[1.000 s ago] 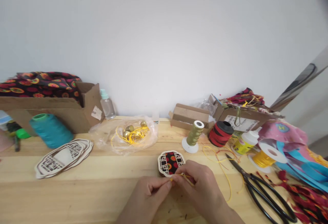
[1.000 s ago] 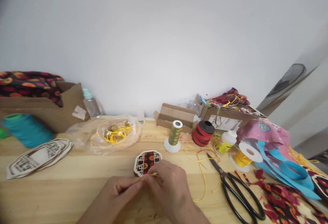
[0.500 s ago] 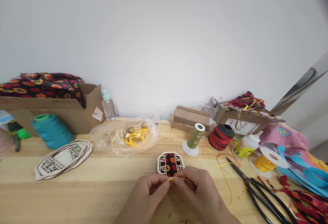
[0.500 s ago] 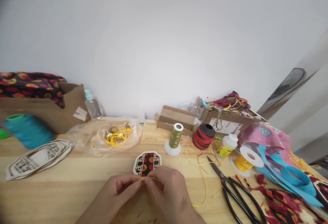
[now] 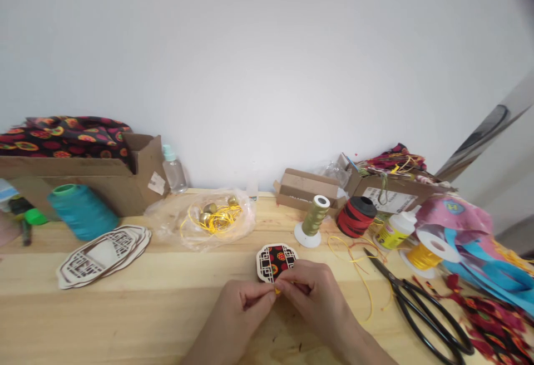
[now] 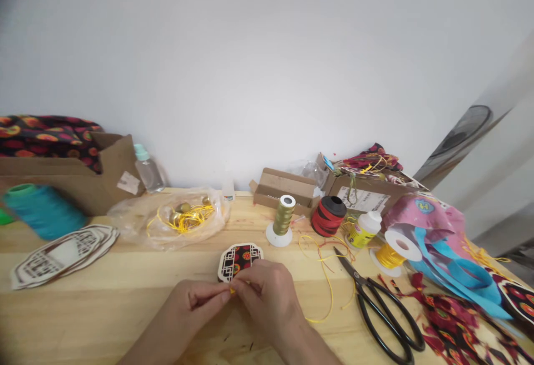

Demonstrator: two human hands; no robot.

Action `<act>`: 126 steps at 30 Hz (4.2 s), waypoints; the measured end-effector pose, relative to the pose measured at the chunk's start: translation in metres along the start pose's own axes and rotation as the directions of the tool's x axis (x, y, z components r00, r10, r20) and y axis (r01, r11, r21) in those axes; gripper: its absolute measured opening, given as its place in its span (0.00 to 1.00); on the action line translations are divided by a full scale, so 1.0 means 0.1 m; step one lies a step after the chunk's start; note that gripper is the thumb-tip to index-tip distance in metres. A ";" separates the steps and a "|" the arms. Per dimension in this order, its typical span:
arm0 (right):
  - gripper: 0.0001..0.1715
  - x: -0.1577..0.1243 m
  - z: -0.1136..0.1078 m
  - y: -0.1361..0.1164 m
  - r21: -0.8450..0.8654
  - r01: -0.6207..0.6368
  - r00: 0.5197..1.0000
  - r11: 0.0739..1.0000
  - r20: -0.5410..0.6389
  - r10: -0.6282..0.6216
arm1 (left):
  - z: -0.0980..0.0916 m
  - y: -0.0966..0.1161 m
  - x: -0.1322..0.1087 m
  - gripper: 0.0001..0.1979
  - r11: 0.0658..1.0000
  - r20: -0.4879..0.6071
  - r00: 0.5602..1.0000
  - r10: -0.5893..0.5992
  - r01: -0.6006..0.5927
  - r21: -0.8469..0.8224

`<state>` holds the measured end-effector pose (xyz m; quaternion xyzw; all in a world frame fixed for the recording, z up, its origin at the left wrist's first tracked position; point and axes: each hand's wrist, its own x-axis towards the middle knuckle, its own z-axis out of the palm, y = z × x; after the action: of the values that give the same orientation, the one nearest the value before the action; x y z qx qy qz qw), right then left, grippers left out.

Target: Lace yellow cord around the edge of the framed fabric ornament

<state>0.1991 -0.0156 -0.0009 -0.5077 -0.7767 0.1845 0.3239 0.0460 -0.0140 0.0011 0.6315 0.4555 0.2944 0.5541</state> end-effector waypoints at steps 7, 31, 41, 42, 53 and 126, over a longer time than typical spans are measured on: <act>0.13 0.00 0.03 -0.01 0.003 -0.034 0.999 0.999 -0.027 0.034 | 0.03 -0.02 -0.02 0.13 1.000 -0.019 1.000 -0.001 0.001 -0.019; 0.11 0.02 -0.07 0.05 0.455 -0.280 0.957 0.845 0.198 0.211 | -0.04 -0.06 0.04 0.12 0.999 -0.085 0.996 -0.007 0.010 0.032; 0.11 -0.03 -0.01 0.06 0.008 0.131 0.988 0.991 0.076 -0.131 | -0.04 -0.07 0.03 0.14 0.999 -0.091 0.996 -0.010 0.015 0.053; 0.12 -0.03 0.01 0.07 -0.009 0.151 0.987 0.989 0.057 -0.150 | -0.04 -0.06 0.04 0.14 0.999 -0.095 0.995 -0.015 0.019 0.043; 0.13 -0.06 0.02 0.08 -0.220 0.343 0.937 0.913 0.011 -0.349 | -0.07 -0.05 0.07 0.10 0.990 -0.155 0.978 -0.137 0.129 -0.062; 0.12 -0.09 0.12 -0.06 -0.087 -0.082 0.978 0.993 0.187 0.097 | -0.17 -0.04 0.03 0.06 0.973 -0.001 0.982 -0.190 0.189 -0.134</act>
<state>0.1892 -0.0254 -0.0088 -0.5345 -0.7871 0.2160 0.2192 0.0311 -0.0044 0.0008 0.5446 0.4969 0.2745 0.6174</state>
